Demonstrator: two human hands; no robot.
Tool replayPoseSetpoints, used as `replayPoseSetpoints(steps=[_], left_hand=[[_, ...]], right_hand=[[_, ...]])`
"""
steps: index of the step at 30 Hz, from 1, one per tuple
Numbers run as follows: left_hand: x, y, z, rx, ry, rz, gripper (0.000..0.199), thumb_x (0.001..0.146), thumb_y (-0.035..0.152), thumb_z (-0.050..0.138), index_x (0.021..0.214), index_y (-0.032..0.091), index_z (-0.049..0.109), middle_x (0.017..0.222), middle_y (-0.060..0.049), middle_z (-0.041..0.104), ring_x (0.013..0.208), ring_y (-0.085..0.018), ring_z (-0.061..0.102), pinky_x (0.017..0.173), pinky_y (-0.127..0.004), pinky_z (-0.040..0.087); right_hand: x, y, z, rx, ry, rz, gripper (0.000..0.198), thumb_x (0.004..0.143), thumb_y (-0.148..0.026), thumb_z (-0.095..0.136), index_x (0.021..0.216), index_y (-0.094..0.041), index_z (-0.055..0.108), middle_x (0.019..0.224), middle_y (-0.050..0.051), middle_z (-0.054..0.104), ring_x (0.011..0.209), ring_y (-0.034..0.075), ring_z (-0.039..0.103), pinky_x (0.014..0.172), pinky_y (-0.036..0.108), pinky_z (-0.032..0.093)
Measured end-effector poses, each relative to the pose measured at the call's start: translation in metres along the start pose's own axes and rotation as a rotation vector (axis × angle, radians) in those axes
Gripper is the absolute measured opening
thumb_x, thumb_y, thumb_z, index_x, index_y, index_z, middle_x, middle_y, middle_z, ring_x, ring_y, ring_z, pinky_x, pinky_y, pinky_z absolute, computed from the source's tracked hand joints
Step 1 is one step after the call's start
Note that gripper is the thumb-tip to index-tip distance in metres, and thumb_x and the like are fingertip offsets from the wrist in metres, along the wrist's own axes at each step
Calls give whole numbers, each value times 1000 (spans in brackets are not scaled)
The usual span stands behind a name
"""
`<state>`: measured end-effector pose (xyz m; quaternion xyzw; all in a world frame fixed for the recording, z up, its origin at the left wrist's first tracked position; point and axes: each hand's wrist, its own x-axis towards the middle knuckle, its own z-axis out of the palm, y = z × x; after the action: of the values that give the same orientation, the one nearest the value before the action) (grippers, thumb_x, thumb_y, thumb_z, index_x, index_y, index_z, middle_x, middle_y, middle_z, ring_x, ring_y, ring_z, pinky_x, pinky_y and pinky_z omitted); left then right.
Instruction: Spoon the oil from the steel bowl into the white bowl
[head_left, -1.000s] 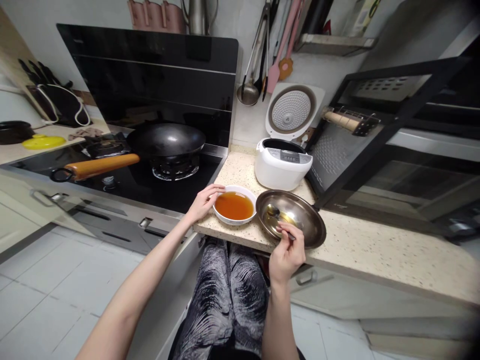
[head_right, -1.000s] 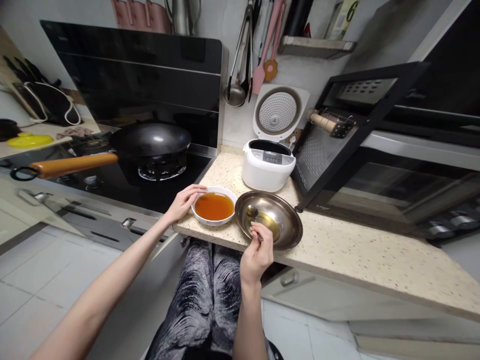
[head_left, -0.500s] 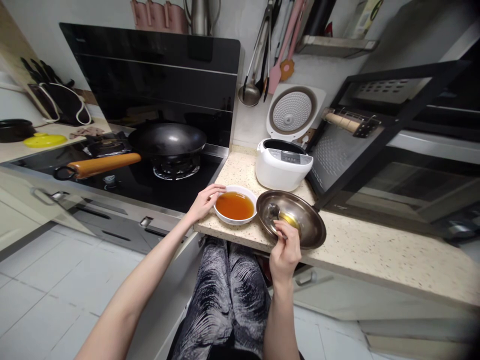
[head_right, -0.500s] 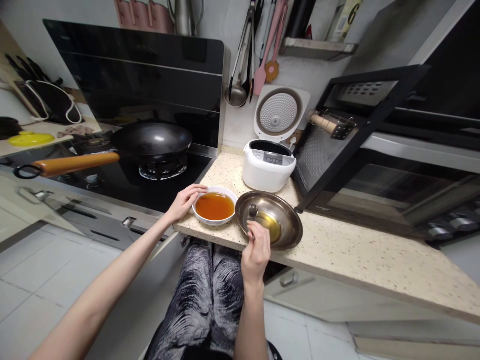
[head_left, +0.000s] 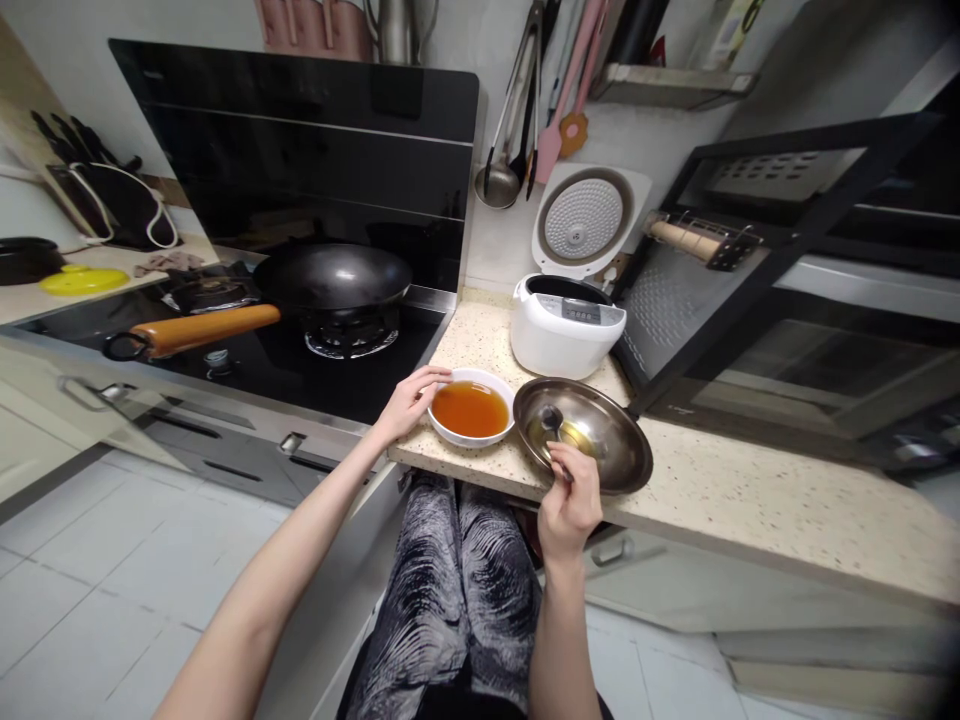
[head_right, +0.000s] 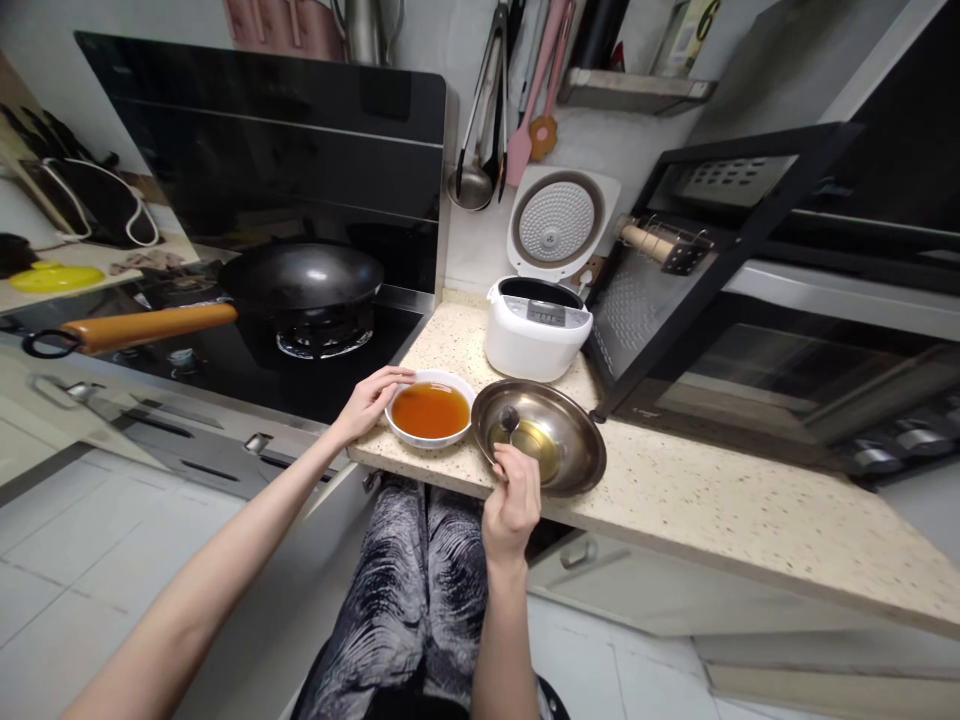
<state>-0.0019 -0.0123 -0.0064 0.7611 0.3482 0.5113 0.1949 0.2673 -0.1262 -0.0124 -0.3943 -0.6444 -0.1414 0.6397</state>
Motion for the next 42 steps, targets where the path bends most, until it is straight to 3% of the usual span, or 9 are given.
replayPoseSetpoints(steps=[9, 16, 25, 42], left_hand=[[0, 0, 0, 1, -3, -2, 38, 106, 36, 43, 114, 19, 76, 128, -13, 70, 122, -25, 66, 106, -42, 53], [1, 3, 0, -11, 5, -3, 38, 106, 36, 44, 112, 19, 78, 126, -13, 71, 122, -26, 66, 108, -44, 52], [1, 6, 0, -11, 2, -11, 38, 106, 35, 43, 113, 19, 77, 127, -13, 70, 122, -26, 66, 106, -42, 53], [1, 2, 0, -11, -1, -11, 37, 106, 36, 44, 113, 20, 77, 128, -13, 70, 123, -26, 66, 108, -43, 52]], right_hand=[[-6, -19, 13, 180, 180, 69, 13, 100, -14, 55, 104, -21, 65, 97, 5, 74, 89, 19, 73, 79, 37, 60], [-13, -26, 27, 257, 70, 185, 13, 102, -18, 52, 102, -22, 64, 98, 6, 73, 90, 19, 72, 78, 37, 62], [-16, -30, 38, 257, -25, 186, 15, 101, -13, 52, 100, -21, 65, 96, 6, 74, 91, 18, 71, 81, 35, 60], [-18, -32, 47, 280, -36, 213, 15, 102, -17, 51, 97, -21, 65, 95, 6, 73, 90, 18, 72, 82, 35, 60]])
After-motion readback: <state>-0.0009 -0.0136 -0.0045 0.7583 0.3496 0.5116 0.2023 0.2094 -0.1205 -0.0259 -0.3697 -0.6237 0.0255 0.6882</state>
